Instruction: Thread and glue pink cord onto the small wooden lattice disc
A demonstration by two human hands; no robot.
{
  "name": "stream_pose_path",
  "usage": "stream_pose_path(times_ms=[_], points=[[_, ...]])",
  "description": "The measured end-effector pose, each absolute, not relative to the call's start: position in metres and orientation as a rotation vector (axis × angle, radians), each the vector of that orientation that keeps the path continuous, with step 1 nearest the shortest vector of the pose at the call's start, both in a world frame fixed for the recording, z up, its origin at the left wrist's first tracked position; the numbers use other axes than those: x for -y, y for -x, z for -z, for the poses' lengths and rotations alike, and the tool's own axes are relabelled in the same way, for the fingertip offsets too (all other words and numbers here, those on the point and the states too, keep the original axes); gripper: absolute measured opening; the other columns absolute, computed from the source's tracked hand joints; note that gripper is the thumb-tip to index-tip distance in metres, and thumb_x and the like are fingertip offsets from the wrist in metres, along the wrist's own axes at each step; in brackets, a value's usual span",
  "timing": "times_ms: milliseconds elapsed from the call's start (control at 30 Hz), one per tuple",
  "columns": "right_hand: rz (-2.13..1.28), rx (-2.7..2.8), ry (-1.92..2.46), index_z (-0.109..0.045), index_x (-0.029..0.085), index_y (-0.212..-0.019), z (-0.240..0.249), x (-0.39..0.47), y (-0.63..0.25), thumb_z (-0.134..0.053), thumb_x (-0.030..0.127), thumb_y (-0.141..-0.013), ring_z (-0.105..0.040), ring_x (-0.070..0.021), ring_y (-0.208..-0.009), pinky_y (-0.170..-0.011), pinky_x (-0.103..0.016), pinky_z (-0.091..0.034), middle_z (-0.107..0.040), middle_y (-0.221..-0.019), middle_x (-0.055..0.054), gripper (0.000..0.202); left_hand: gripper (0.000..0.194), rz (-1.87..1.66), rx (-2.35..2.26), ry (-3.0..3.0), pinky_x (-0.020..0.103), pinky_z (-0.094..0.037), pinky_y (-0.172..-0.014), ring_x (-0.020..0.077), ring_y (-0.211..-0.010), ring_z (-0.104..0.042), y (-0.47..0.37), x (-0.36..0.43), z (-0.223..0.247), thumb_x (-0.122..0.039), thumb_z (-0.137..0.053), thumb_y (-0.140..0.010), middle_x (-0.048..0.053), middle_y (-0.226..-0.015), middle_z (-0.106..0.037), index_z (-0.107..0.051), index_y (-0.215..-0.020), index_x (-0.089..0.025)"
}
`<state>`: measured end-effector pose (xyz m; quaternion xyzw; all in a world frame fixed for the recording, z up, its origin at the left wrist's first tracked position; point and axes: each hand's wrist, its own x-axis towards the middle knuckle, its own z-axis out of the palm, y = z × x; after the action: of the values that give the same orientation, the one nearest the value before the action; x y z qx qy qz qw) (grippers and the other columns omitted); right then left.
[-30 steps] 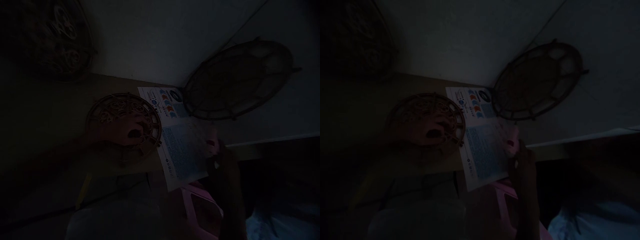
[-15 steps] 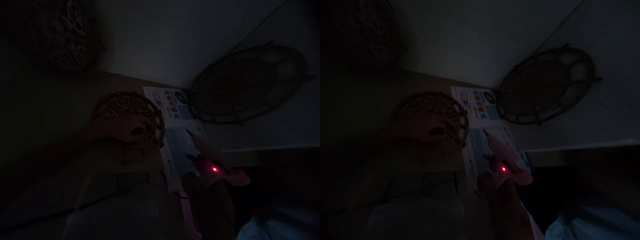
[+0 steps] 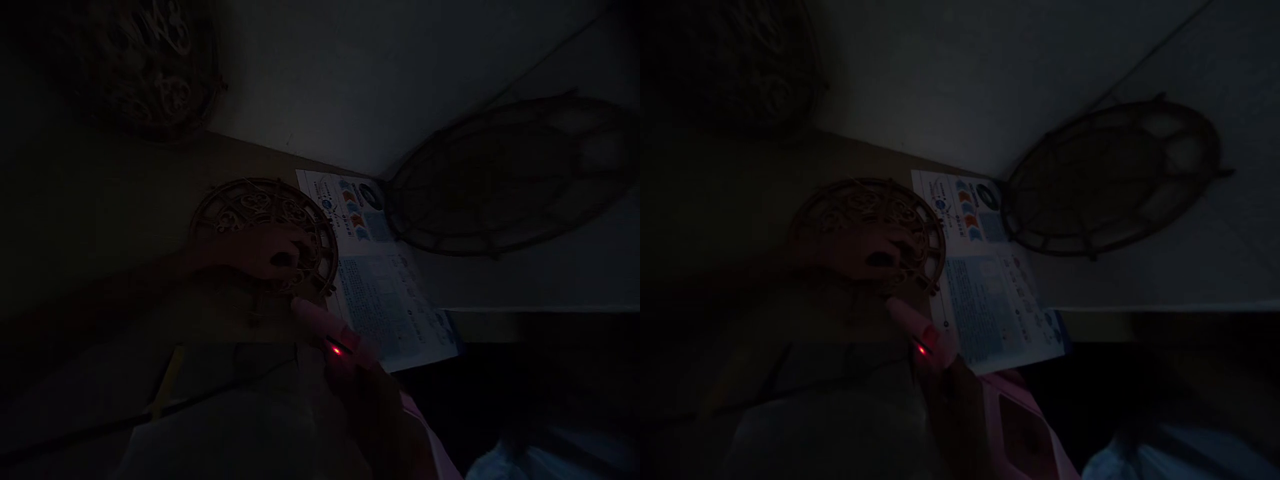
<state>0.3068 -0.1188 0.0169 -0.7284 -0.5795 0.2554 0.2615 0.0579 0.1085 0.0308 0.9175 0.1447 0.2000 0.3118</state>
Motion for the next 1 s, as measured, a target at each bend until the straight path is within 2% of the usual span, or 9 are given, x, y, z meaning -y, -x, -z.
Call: stream_pose_path(times_ms=[133, 233, 367, 467, 633, 900, 1000], points=[[-0.699, 1.593, 1.978, -0.075, 0.028, -0.1, -0.016, 0.116, -0.305, -0.056, 0.073, -0.09, -0.069, -0.0213, -0.064, -0.057, -0.039, -0.059, -0.071, -0.073, -0.004, 0.05, 0.03, -0.499, -0.391, -2.416, 0.044, -0.049, -0.11, 0.0302, -0.131, -0.06, -0.055, -0.108, -0.028, -0.038, -0.055, -0.099, 0.014, -0.145, -0.06, -0.078, -0.102, -0.018], [-0.69, 1.599, 1.974, -0.074, 0.026, -0.098, -0.015, 0.118, -0.304, -0.055, 0.071, -0.093, -0.07, -0.0198, -0.069, -0.063, -0.038, -0.06, -0.074, -0.084, -0.006, 0.049, 0.031, -0.479, -0.396, -2.415, 0.043, -0.047, -0.113, 0.0307, -0.134, -0.058, -0.055, -0.11, -0.027, -0.039, -0.057, -0.099, 0.013, -0.146, -0.059, -0.078, -0.104, -0.017], [-0.665, 1.588, 2.001, -0.071, 0.02, -0.108, -0.008, 0.117, -0.295, -0.058, 0.062, -0.098, -0.071, -0.0165, -0.082, -0.074, -0.033, -0.06, -0.074, -0.097, -0.005, 0.045, 0.026, -0.456, -0.383, -2.378, 0.041, -0.048, -0.111, 0.0287, -0.132, -0.06, -0.056, -0.112, -0.027, -0.036, -0.059, -0.099, 0.012, -0.146, -0.06, -0.078, -0.102, -0.018], [-0.636, 1.573, 2.044, -0.07, 0.02, -0.111, -0.003, 0.12, -0.288, -0.059, 0.057, -0.1, -0.07, -0.0156, -0.085, -0.075, -0.031, -0.059, -0.073, -0.101, -0.005, 0.04, 0.024, -0.456, -0.38, -2.366, 0.043, -0.047, -0.112, 0.0285, -0.132, -0.059, -0.056, -0.11, -0.03, -0.032, -0.059, -0.099, 0.014, -0.145, -0.06, -0.077, -0.102, -0.016], [-0.601, 1.565, 2.09, -0.071, 0.02, -0.109, -0.002, 0.124, -0.285, -0.056, 0.061, -0.099, -0.07, -0.0157, -0.081, -0.072, -0.031, -0.059, -0.073, -0.097, -0.005, 0.044, 0.022, -0.434, -0.402, -2.373, 0.042, -0.046, -0.114, 0.026, -0.13, -0.059, -0.057, -0.106, -0.036, -0.025, -0.056, -0.1, 0.012, -0.143, -0.06, -0.076, -0.103, -0.015], [-0.589, 1.584, 2.058, -0.069, 0.017, -0.115, -0.005, 0.115, -0.279, -0.058, 0.056, -0.1, -0.07, -0.0166, -0.087, -0.079, -0.034, -0.059, -0.073, -0.103, -0.007, 0.044, 0.027, -0.433, -0.377, -2.385, 0.04, -0.046, -0.11, 0.027, -0.128, -0.06, -0.057, -0.112, -0.029, -0.033, -0.056, -0.1, 0.012, -0.143, -0.06, -0.077, -0.1, -0.016], [-0.572, 1.591, 2.04, -0.074, 0.019, -0.107, -0.01, 0.115, -0.278, -0.055, 0.059, -0.099, -0.07, -0.0196, -0.084, -0.073, -0.032, -0.058, -0.074, -0.092, -0.007, 0.045, 0.028, -0.424, -0.378, -2.396, 0.04, -0.046, -0.11, 0.0271, -0.13, -0.059, -0.057, -0.112, -0.029, -0.033, -0.055, -0.101, 0.012, -0.145, -0.059, -0.077, -0.102, -0.016]])
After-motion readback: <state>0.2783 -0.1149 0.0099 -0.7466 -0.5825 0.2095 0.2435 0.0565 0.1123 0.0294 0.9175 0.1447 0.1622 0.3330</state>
